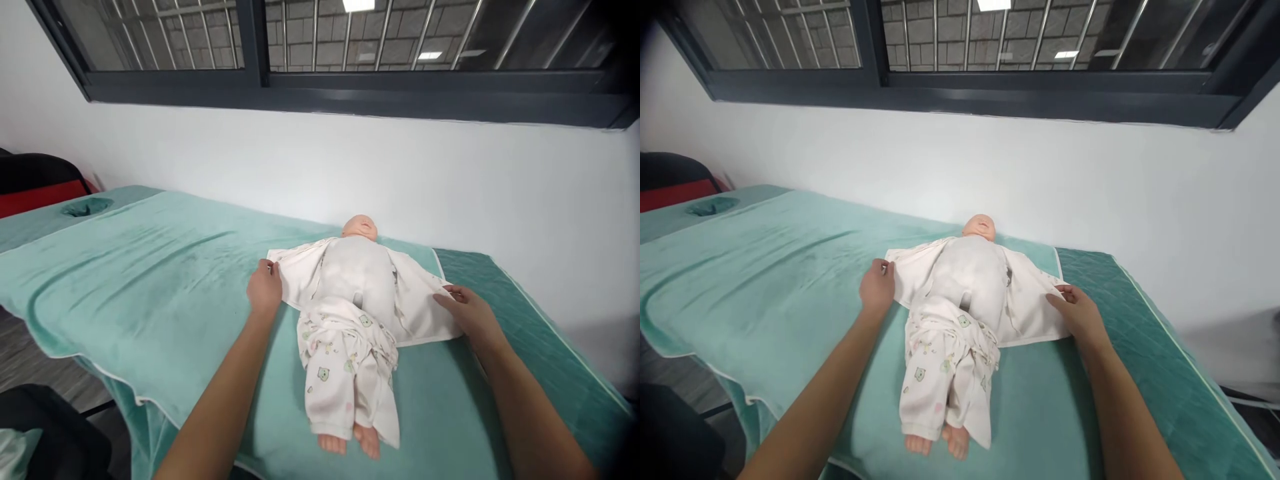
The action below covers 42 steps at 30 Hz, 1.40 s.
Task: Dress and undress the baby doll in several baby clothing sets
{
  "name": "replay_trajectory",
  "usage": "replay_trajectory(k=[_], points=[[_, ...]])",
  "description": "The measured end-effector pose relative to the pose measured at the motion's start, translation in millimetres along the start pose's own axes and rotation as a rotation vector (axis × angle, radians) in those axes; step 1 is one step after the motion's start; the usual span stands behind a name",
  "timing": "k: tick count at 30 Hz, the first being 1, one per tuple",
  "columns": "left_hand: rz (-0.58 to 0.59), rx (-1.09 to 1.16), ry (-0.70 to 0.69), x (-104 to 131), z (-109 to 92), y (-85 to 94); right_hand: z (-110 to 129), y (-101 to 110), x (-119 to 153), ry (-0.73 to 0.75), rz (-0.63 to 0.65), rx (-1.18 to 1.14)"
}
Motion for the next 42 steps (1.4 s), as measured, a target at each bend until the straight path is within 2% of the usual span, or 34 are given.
replay_trajectory(k=[4,6,9,11,12,13,15,16,17,18,19,21,24,28,32,37,40,42], points=[[-0.008,-0.002,-0.019,1,-2,-2.5,-5,2,1,-0.008,0.067,0.266],[-0.068,0.016,-0.073,3,-5,1.7,-10,-1,1,-0.011,0.125,0.350],[-0.220,0.052,-0.230,13,-19,15.1,-21,-2,1,-0.003,0.201,0.471],[-0.226,0.149,-0.365,24,-32,19.4,-17,0,1,0.070,0.168,0.550],[-0.164,0.240,-0.410,30,-38,18.3,-7,2,2,0.141,0.108,0.581],[-0.053,0.354,-0.426,35,-43,14.2,9,2,6,0.238,0.029,0.602],[0.250,0.588,-0.375,45,-52,-0.6,52,-3,25,0.474,-0.135,0.587],[0.404,0.672,-0.333,52,-56,-9.0,74,-12,38,0.593,-0.154,0.523],[0.531,0.719,-0.303,59,-60,-15.5,92,-24,51,0.671,-0.122,0.408],[0.631,0.732,-0.297,67,-65,-19.7,107,-40,62,0.711,-0.027,0.269],[0.706,0.719,-0.313,75,-69,-21.8,119,-56,73,0.725,0.085,0.139],[0.821,0.673,-0.375,87,-74,-22.6,140,-83,97,0.788,0.278,0.033],[0.999,0.635,-0.470,102,-74,-20.9,152,-93,114,0.856,0.368,0.001],[1.247,0.612,-0.563,117,-70,-17.5,150,-91,114,0.866,0.472,-0.050],[1.384,0.552,-0.589,124,-66,-17.1,150,-91,116,0.865,0.557,-0.131],[1.472,0.527,-0.602,131,-64,-16.2,148,-89,120,0.778,0.558,-0.255],[1.504,0.534,-0.618,136,-63,-15.2,149,-94,126,0.785,0.647,-0.185],[1.486,0.543,-0.593,134,-63,-16.2,150,-97,127,0.792,0.704,-0.116]])
Point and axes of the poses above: each hand's wrist, its own x-axis away from the middle knuckle, its own y-axis out of the back of the hand, z = x × y, the point moved 9 cm from there along -x, towards the middle knuckle, and after that the axes turned 10 degrees about y, right-handed, at the moved point
